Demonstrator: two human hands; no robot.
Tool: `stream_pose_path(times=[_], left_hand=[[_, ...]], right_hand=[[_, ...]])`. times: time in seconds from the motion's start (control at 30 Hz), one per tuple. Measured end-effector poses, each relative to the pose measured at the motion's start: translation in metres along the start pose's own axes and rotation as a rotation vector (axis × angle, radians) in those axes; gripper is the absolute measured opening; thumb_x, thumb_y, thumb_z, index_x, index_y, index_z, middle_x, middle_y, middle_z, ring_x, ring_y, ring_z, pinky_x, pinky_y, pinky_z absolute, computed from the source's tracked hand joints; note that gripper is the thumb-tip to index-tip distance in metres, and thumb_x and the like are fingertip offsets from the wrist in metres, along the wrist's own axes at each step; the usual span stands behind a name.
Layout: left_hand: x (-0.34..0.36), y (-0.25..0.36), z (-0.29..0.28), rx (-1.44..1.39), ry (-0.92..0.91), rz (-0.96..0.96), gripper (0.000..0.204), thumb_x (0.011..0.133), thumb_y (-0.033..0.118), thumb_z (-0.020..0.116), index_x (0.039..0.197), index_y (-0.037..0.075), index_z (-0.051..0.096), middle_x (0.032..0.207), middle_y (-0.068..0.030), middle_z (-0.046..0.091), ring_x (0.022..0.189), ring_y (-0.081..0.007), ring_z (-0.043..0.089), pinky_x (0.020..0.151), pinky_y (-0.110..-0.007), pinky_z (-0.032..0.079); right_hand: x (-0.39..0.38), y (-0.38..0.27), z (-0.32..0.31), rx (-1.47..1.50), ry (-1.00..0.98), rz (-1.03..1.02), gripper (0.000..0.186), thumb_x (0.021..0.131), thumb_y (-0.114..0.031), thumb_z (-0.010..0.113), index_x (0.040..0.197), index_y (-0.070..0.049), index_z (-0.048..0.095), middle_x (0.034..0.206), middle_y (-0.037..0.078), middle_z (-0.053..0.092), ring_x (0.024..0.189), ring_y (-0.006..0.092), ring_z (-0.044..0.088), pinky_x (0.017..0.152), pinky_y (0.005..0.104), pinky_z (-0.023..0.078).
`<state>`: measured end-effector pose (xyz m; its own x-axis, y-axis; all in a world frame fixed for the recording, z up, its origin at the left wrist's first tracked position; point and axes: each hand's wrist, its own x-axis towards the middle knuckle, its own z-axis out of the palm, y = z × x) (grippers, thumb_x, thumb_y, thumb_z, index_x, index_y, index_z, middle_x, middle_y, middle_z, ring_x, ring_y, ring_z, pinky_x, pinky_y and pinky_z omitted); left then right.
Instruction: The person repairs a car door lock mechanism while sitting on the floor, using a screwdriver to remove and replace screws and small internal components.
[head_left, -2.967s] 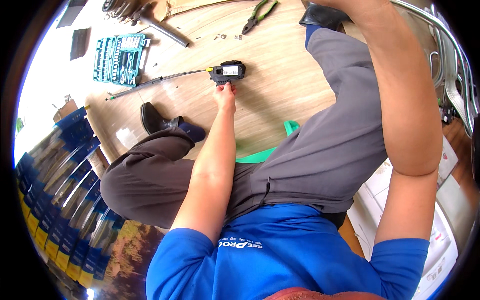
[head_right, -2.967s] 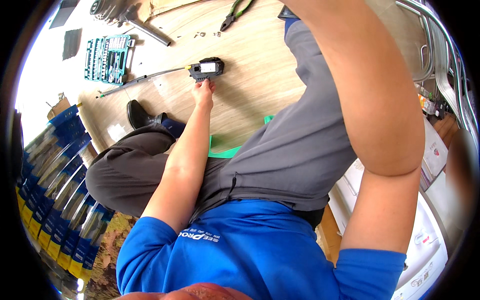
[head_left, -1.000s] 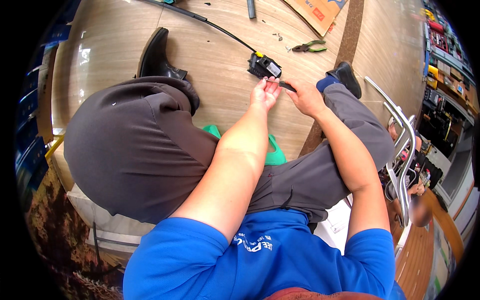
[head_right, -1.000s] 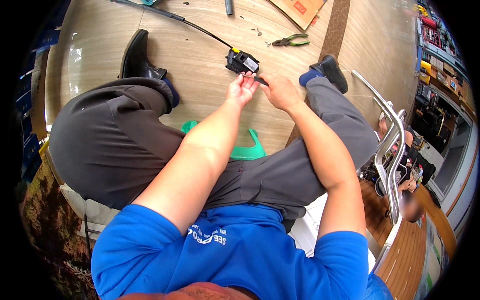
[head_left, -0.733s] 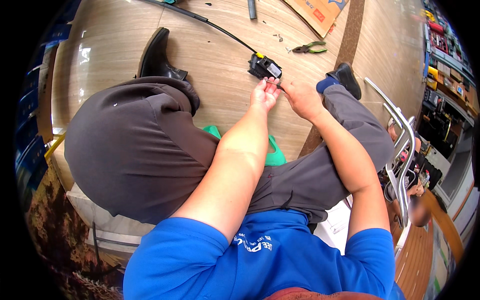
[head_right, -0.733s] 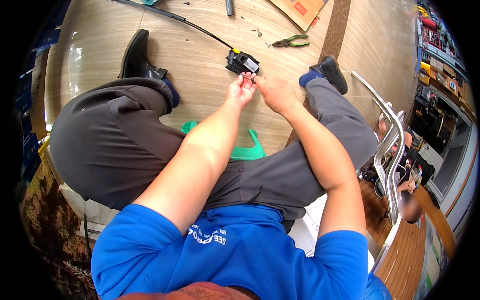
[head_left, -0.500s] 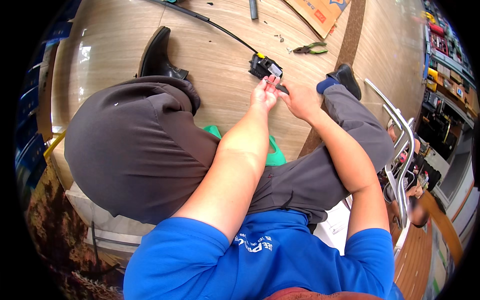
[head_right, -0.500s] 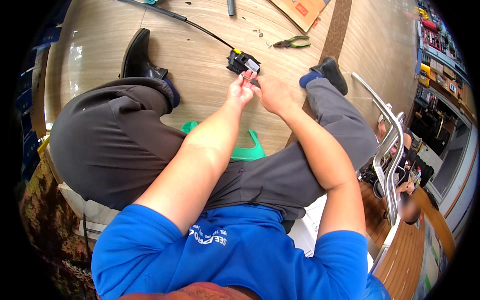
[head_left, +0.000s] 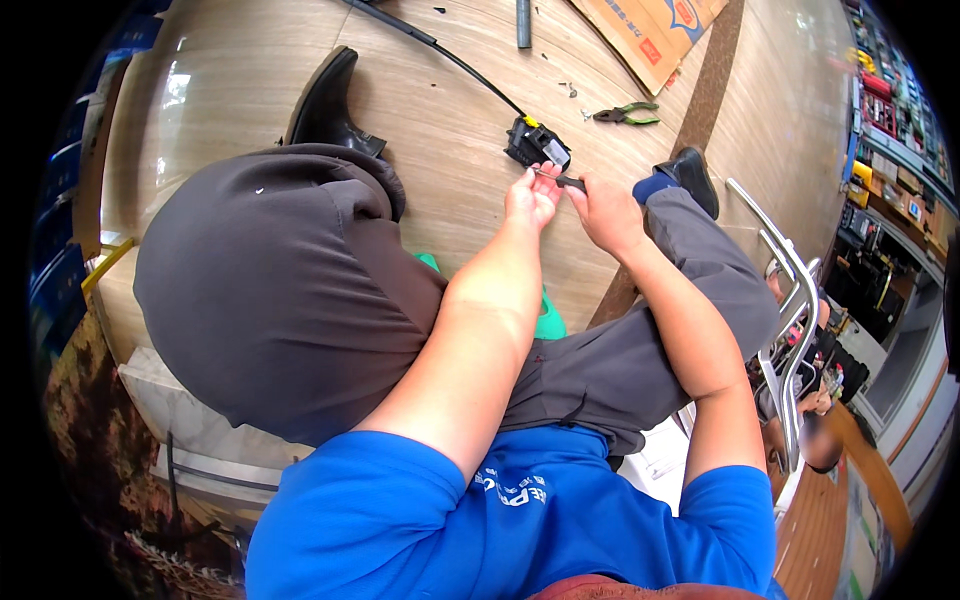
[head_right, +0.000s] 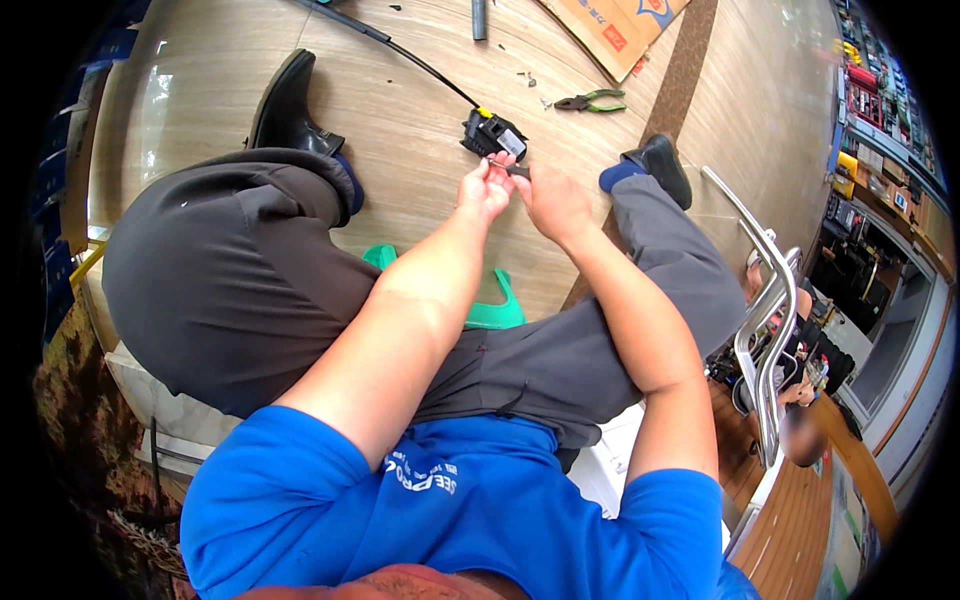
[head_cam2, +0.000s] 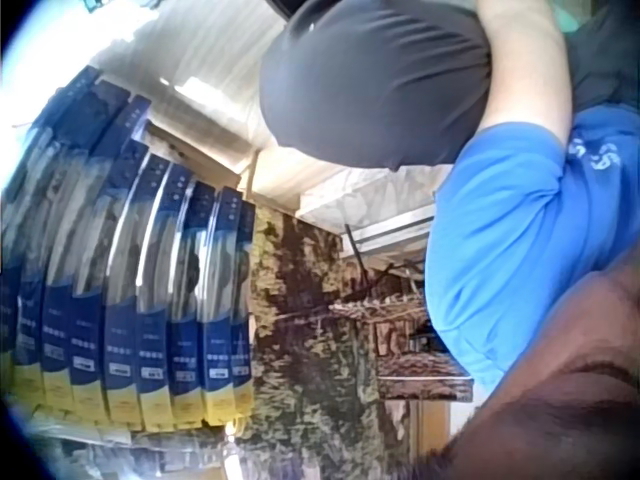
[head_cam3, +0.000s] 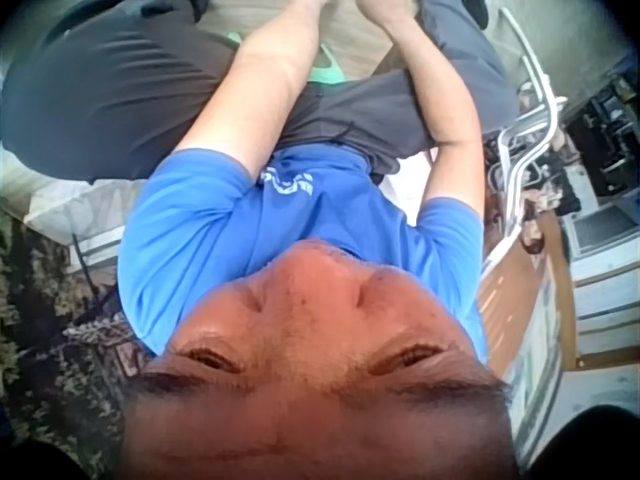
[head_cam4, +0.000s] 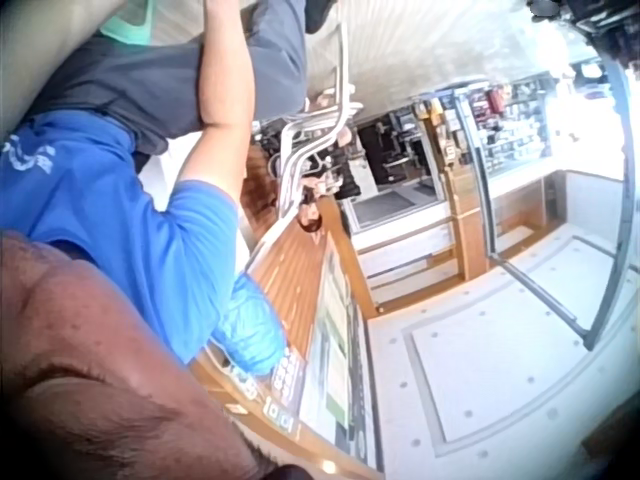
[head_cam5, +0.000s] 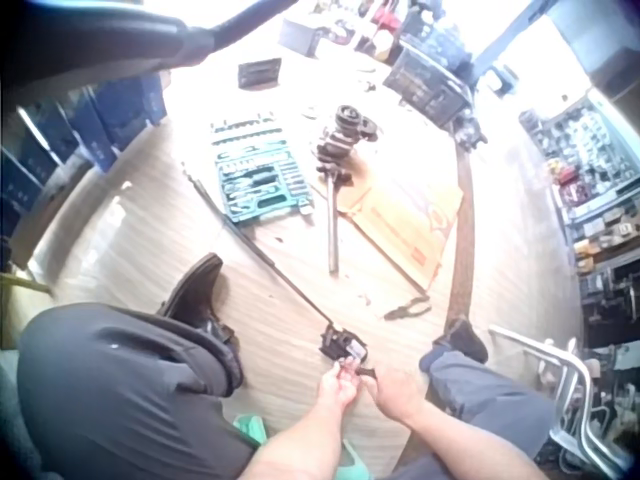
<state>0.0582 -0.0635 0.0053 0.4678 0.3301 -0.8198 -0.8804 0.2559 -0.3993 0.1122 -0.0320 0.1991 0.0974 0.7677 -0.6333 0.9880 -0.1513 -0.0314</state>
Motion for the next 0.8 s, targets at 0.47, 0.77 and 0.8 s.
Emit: stream_pose_path(times=[0.47, 0.77, 0.8], left_hand=[[-0.003, -0.004, 0.001, 0.019, -0.053, -0.052, 0.016, 0.099, 0.022, 0.056, 0.112, 0.013, 0.056, 0.098, -0.0067, 0.066, 0.092, -0.0226, 0.066, 0.08, -0.041, 0.053], [0.006, 0.004, -0.003, 0.06, -0.036, -0.017, 0.018, 0.101, 0.024, 0.051, 0.101, 0.009, 0.06, 0.092, -0.0065, 0.068, 0.09, -0.0224, 0.066, 0.085, -0.04, 0.054], [0.002, 0.003, -0.001, 0.035, -0.018, -0.023, 0.018, 0.101, 0.024, 0.052, 0.1, 0.009, 0.06, 0.092, -0.0066, 0.068, 0.089, -0.0224, 0.066, 0.085, -0.04, 0.054]], right_hand=[[0.009, 0.021, 0.012, 0.053, 0.08, -0.177, 0.026, 0.093, -0.023, 0.057, 0.113, -0.006, 0.057, 0.101, 0.018, 0.063, 0.094, 0.0398, 0.062, 0.079, 0.0482, 0.052], [0.004, 0.005, 0.009, 0.02, 0.233, -0.464, 0.031, 0.096, -0.03, 0.055, 0.108, -0.002, 0.059, 0.091, 0.025, 0.067, 0.087, 0.0426, 0.065, 0.077, 0.0523, 0.051], [0.005, 0.008, 0.01, -0.005, 0.158, -0.409, 0.032, 0.095, -0.031, 0.055, 0.107, -0.002, 0.059, 0.091, 0.025, 0.067, 0.086, 0.0432, 0.065, 0.077, 0.0528, 0.05]])
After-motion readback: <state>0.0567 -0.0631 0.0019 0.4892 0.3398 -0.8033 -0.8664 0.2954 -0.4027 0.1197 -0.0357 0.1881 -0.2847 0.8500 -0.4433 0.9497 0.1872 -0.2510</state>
